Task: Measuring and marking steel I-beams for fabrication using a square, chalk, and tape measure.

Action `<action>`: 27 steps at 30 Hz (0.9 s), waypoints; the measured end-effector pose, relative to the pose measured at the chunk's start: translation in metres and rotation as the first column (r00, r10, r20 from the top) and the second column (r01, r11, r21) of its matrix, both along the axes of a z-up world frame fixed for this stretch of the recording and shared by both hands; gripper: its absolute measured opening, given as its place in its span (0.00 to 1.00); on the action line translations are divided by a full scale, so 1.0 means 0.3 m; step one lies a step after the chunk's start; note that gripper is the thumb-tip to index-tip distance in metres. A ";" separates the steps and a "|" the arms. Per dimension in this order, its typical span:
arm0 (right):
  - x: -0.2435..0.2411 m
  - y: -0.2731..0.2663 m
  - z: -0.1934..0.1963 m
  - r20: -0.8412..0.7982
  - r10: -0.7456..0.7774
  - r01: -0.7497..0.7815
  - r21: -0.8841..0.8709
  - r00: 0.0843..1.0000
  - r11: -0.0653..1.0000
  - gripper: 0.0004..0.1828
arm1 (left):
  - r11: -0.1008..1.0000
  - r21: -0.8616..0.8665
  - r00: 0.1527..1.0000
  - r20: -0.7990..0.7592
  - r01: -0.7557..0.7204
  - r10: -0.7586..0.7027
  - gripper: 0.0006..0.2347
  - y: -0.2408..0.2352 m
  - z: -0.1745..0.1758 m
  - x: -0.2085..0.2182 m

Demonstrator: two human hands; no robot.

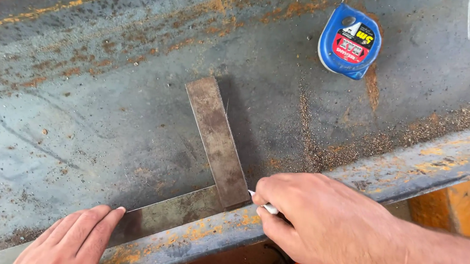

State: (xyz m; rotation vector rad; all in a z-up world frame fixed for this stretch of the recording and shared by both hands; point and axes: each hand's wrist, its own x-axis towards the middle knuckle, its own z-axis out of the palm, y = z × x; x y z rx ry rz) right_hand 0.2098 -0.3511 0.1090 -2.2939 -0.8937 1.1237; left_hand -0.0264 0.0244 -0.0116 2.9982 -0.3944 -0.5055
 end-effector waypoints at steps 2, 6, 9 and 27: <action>0.017 0.005 -0.007 0.002 0.018 -0.018 0.029 1.000 0.999 0.08 | 1.000 -0.011 1.000 0.013 -0.013 0.013 0.23 -0.014 0.022 0.020; 0.068 0.021 -0.016 0.022 0.107 -0.107 -0.014 0.994 0.994 0.08 | 0.993 -0.072 0.995 0.021 -0.095 0.097 0.23 -0.105 0.142 0.124; 0.134 0.045 -0.027 -0.141 0.123 -0.127 -0.013 0.982 0.992 0.10 | 0.983 -0.117 0.990 0.011 -0.141 0.143 0.24 -0.071 0.083 0.078; 0.174 0.087 0.117 0.303 0.142 -0.213 0.215 0.942 0.953 0.31 | 0.851 0.003 0.688 -0.587 -0.524 0.426 0.25 0.018 0.317 0.149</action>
